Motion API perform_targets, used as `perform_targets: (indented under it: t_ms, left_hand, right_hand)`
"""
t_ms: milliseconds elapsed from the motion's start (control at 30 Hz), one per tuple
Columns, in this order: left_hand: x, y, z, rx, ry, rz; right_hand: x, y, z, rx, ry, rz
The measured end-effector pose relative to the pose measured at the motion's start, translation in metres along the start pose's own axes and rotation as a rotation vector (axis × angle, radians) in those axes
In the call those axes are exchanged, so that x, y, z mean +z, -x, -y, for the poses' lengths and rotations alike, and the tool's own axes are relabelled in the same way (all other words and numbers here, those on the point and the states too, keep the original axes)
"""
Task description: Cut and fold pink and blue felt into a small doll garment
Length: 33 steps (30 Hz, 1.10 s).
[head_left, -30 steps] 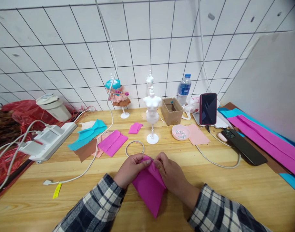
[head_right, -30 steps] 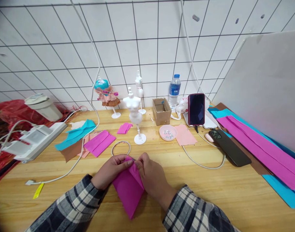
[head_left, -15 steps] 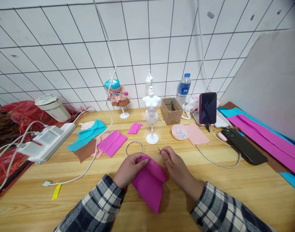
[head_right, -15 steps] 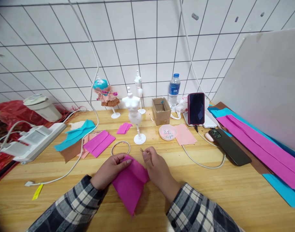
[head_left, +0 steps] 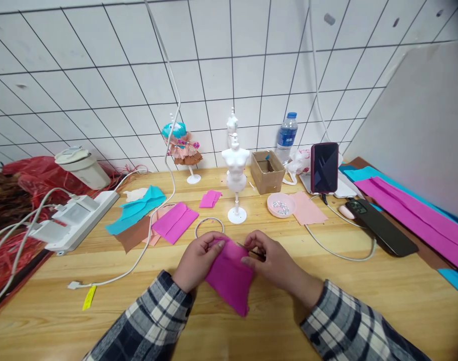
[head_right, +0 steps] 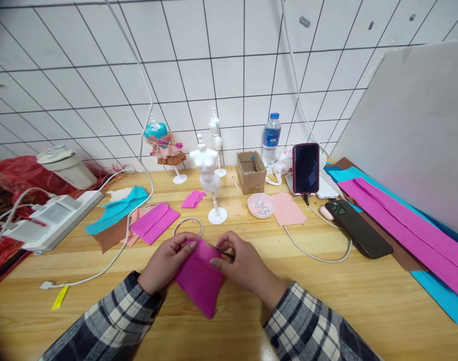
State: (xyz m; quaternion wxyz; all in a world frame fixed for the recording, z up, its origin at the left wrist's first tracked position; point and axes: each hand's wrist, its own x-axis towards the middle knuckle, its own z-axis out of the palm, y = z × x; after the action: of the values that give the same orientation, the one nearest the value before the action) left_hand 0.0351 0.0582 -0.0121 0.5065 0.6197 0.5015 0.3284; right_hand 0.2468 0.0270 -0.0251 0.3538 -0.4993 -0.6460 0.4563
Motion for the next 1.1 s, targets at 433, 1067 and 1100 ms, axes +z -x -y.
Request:
perform_targets:
  t_ms: [433, 1067, 1100]
  left_hand:
    - [-0.028, -0.002, 0.004, 0.016, -0.440, 0.035]
    - [-0.043, -0.008, 0.004, 0.522, -0.705, 0.023]
    - [-0.040, -0.008, 0.004, 0.531, -0.741, 0.068]
  right_hand:
    - [-0.034, -0.005, -0.003, 0.251, 0.572, -0.240]
    - [0.028, 0.002, 0.002, -0.333, 0.922, 0.146]
    - [0.029, 0.002, 0.003, -0.348, 0.915, 0.159]
